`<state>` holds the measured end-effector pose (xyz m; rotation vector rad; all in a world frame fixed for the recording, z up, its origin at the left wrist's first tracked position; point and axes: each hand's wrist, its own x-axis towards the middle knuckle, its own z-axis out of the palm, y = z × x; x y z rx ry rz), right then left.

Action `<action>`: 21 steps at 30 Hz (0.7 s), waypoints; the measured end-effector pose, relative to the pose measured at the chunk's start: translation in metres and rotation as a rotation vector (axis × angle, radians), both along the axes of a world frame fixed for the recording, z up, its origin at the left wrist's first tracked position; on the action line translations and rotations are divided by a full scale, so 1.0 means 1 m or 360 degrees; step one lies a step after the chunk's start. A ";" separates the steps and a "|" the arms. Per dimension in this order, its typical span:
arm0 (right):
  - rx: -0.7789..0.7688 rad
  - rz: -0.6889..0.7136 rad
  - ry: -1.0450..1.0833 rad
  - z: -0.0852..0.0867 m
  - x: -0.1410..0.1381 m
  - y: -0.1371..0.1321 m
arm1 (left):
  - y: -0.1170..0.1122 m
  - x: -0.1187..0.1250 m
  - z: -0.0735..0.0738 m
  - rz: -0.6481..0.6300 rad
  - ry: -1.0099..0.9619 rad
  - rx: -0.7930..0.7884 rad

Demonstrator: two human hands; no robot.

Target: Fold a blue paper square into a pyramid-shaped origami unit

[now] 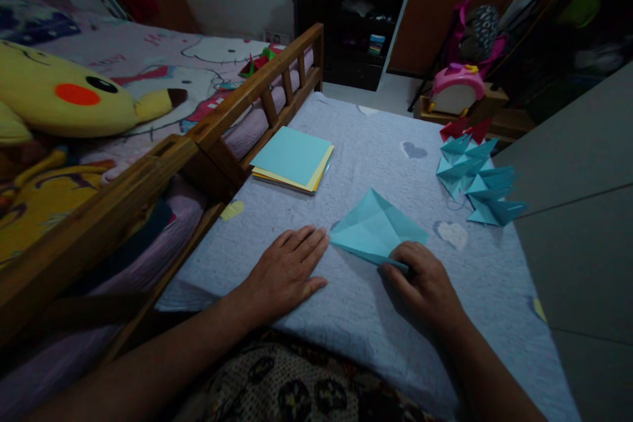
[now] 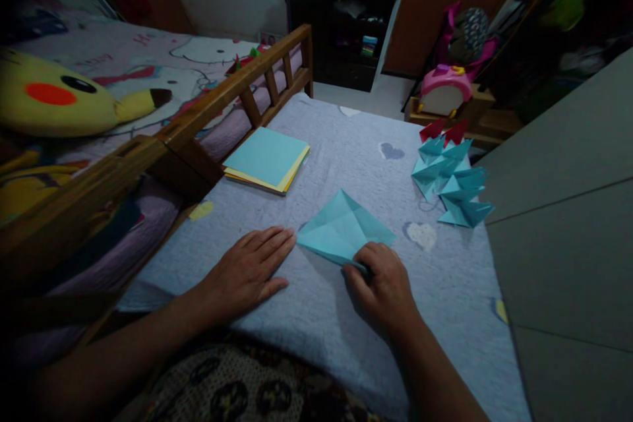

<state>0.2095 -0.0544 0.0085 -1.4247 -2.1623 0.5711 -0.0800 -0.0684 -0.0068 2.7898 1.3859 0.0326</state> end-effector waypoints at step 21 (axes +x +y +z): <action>0.0006 -0.0453 -0.0258 -0.010 -0.013 0.009 | 0.000 0.002 0.002 0.0017 0.0003 -0.0028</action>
